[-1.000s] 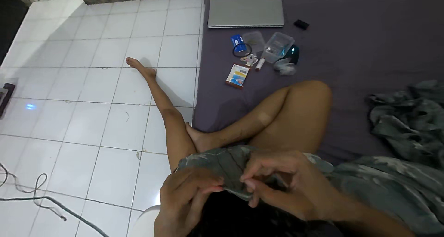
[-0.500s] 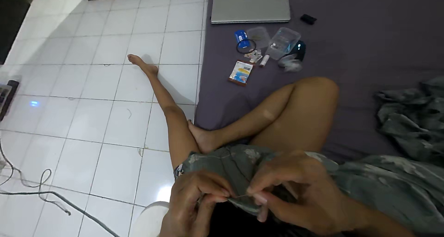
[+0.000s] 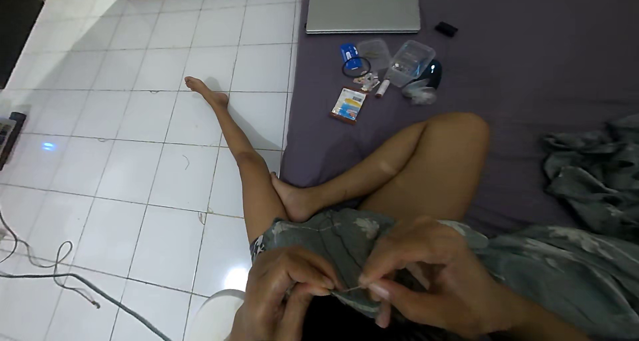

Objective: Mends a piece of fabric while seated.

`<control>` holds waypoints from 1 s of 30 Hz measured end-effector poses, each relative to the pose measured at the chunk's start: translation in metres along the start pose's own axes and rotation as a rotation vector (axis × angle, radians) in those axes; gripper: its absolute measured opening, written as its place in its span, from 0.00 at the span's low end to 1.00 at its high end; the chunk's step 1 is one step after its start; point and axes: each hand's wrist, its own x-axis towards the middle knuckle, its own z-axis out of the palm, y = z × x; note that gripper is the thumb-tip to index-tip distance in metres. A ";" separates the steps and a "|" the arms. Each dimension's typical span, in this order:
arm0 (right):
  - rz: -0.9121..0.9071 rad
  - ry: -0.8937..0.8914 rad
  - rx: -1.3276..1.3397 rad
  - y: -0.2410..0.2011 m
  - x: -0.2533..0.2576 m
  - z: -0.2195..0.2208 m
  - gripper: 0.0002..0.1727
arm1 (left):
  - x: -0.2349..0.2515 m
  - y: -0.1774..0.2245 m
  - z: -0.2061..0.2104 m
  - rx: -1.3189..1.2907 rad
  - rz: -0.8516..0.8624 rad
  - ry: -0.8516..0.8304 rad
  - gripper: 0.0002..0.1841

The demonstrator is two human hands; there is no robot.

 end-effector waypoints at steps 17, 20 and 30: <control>0.022 -0.017 0.023 0.005 0.001 -0.001 0.09 | 0.000 -0.003 0.000 -0.002 0.004 -0.001 0.11; 0.028 -0.019 0.048 0.007 0.001 -0.002 0.08 | 0.000 -0.003 0.000 -0.006 0.003 0.001 0.11; 0.047 0.001 0.116 0.008 0.000 0.000 0.07 | 0.000 -0.003 0.002 -0.048 0.002 0.016 0.11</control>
